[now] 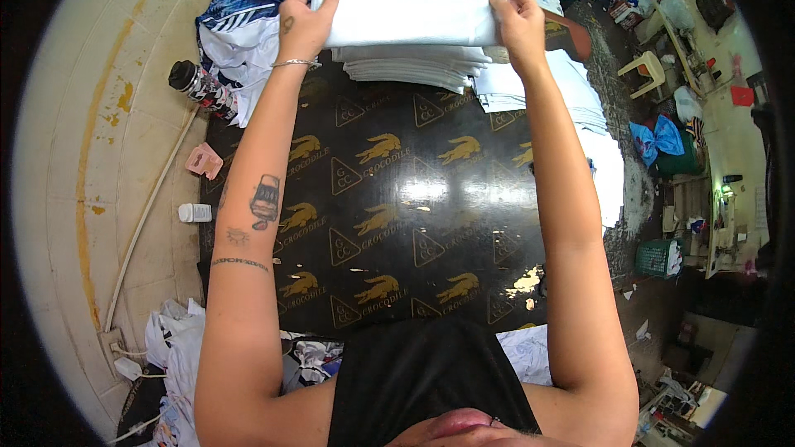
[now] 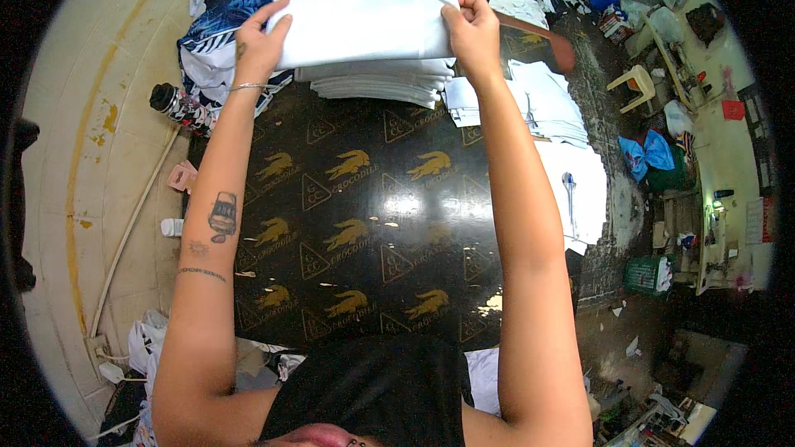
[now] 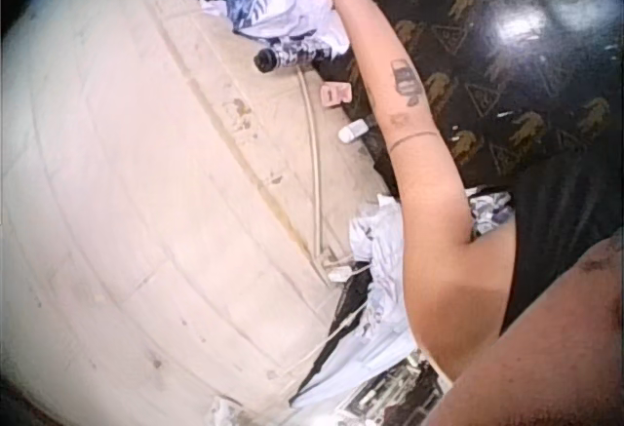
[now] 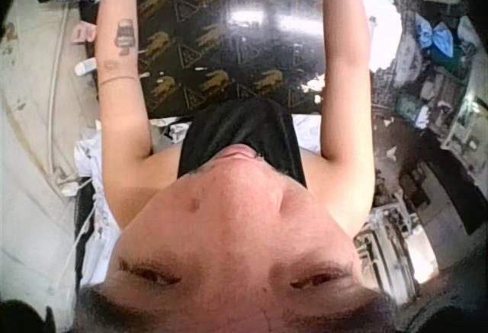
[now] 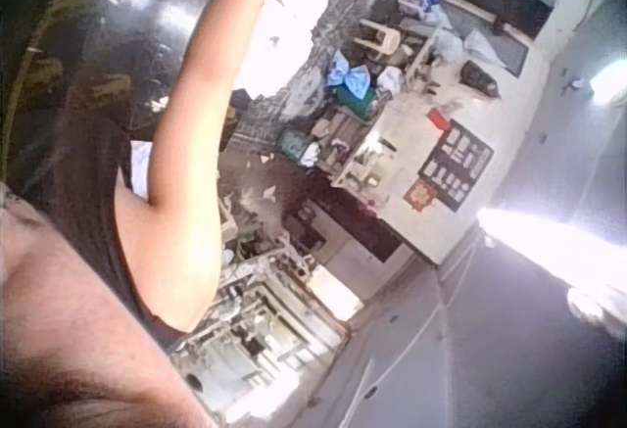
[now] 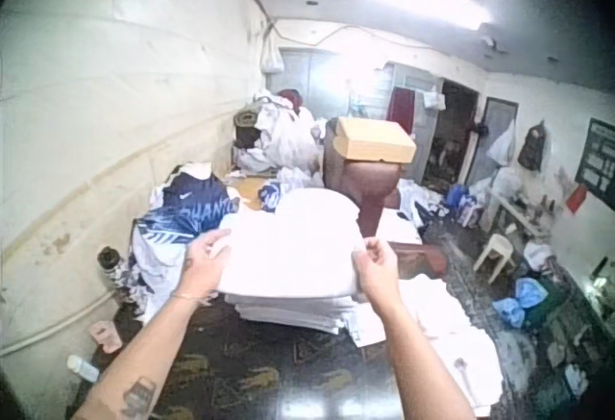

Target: The person unfolds a white fabric sheet on a table, uses shears to cut it into smaller pieces, and stacks the cut pieces. The person repeats this process with another fabric sheet.

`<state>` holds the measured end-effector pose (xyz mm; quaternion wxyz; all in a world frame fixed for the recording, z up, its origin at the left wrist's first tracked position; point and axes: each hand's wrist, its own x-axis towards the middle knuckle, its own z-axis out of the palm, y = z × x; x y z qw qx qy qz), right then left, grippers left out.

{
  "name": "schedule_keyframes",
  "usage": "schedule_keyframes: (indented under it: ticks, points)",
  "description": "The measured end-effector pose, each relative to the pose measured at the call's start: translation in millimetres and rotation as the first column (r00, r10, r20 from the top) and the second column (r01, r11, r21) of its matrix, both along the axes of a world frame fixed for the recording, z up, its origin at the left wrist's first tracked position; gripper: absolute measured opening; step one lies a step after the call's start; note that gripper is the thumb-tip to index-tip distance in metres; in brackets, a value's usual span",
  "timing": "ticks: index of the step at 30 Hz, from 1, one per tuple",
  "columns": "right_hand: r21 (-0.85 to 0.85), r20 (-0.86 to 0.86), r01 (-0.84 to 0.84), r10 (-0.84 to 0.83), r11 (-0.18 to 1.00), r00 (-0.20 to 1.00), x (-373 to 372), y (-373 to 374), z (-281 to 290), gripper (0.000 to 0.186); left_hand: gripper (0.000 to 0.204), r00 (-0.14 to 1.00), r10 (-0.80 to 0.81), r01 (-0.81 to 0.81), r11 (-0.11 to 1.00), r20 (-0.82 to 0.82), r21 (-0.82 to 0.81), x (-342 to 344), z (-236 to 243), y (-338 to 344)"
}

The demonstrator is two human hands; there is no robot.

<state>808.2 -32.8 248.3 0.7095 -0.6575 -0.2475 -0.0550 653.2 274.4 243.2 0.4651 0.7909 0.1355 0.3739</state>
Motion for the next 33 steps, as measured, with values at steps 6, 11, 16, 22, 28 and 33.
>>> schedule_keyframes:
  ticks: [6, 11, 16, 22, 28, 33]
  points:
    - [-0.424, -0.217, -0.024, -0.076, 0.906, 0.973, 28.9, 5.8, -110.0, 0.036, 0.037, 0.948, -0.080, 0.072, 0.997, -0.307, -0.039, 38.4, -82.8, 36.2]
    - [-0.203, -0.435, -0.093, -0.004, 0.975, 0.900, 50.2, -3.9, -129.0, 0.073, 0.069, 0.996, -0.088, 0.079, 0.826, 0.011, -0.558, 45.9, -107.7, 52.8]
    - [0.033, -0.779, -0.355, 0.247, 0.934, 0.577, 66.8, 6.0, -135.0, 0.134, 0.065, 0.978, -0.185, 0.006, 0.485, -0.096, -0.875, 59.4, -154.9, 39.4]
    - [0.018, -0.792, -0.332, 0.216, 0.943, 0.571, 57.0, 23.3, -153.7, 0.105, 0.062, 0.989, -0.116, -0.030, 0.425, -0.087, -0.905, 82.2, -189.7, 37.7]
    - [0.040, -0.775, -0.348, 0.249, 0.937, 0.580, 41.7, 23.0, -161.0, 0.089, 0.059, 0.990, -0.098, -0.053, 0.429, -0.104, -0.902, 66.7, -194.4, 29.8]
    - [0.046, -0.767, -0.390, 0.283, 0.920, 0.576, 11.5, 4.0, -160.2, 0.086, 0.056, 0.979, -0.114, -0.107, 0.425, -0.171, -0.899, 24.5, -203.0, 10.8]
